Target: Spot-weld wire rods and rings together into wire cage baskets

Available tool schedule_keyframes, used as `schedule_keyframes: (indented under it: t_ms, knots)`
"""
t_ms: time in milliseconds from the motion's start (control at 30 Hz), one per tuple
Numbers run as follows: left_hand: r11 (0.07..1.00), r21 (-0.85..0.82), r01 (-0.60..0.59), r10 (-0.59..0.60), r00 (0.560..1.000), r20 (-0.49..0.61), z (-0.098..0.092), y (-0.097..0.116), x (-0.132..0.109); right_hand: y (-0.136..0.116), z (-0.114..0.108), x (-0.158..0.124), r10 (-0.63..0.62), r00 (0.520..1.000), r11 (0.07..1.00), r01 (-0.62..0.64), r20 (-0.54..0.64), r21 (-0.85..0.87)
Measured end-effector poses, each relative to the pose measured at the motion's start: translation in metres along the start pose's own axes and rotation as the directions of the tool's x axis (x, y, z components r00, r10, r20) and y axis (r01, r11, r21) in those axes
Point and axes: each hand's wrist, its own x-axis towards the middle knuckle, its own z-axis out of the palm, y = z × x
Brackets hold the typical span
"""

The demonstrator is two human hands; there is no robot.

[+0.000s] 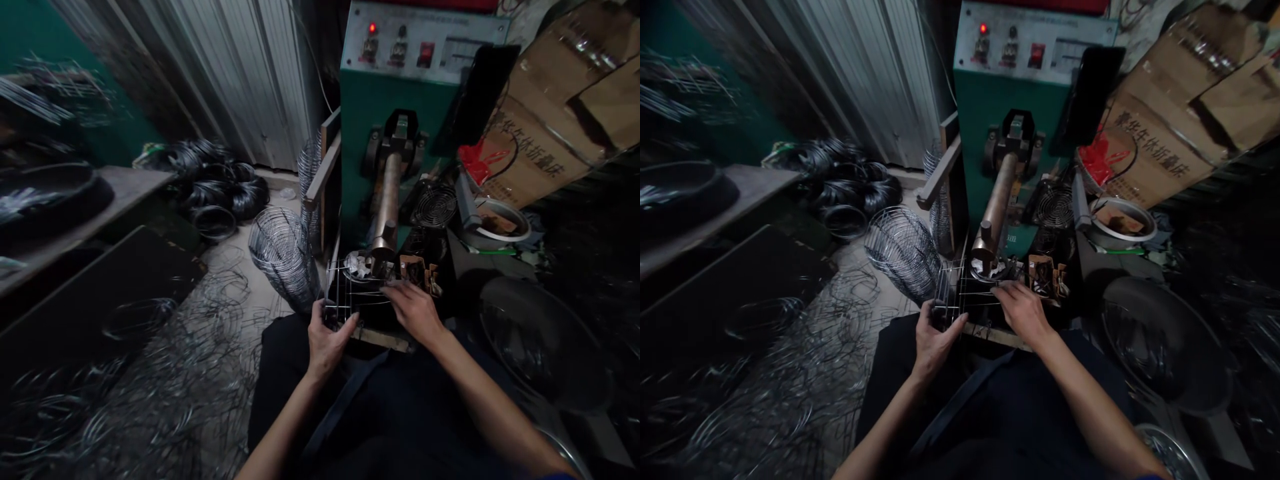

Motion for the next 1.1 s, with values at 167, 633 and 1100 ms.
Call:
schedule_keyframes:
  t_ms: [167, 633, 1100]
  knots:
    - [0.999, 0.002, 0.032, -0.032, 0.999, -0.032, -0.012, -0.005, 0.000, -0.008, 0.007, 0.006, -0.040, 0.999, 0.999, 0.040, 0.000, 0.017]
    - [0.999, -0.037, 0.021, -0.024, 0.997, -0.075, -0.006, -0.004, 0.006, -0.006, 0.009, 0.017, -0.012, 1.000, 1.000, 0.012, 0.019, -0.004]
    - [0.999, -0.023, 0.043, -0.044, 0.998, -0.049, -0.010, -0.003, 0.013, -0.002, 0.008, 0.011, 0.140, 0.990, 0.983, -0.142, -0.024, -0.113]
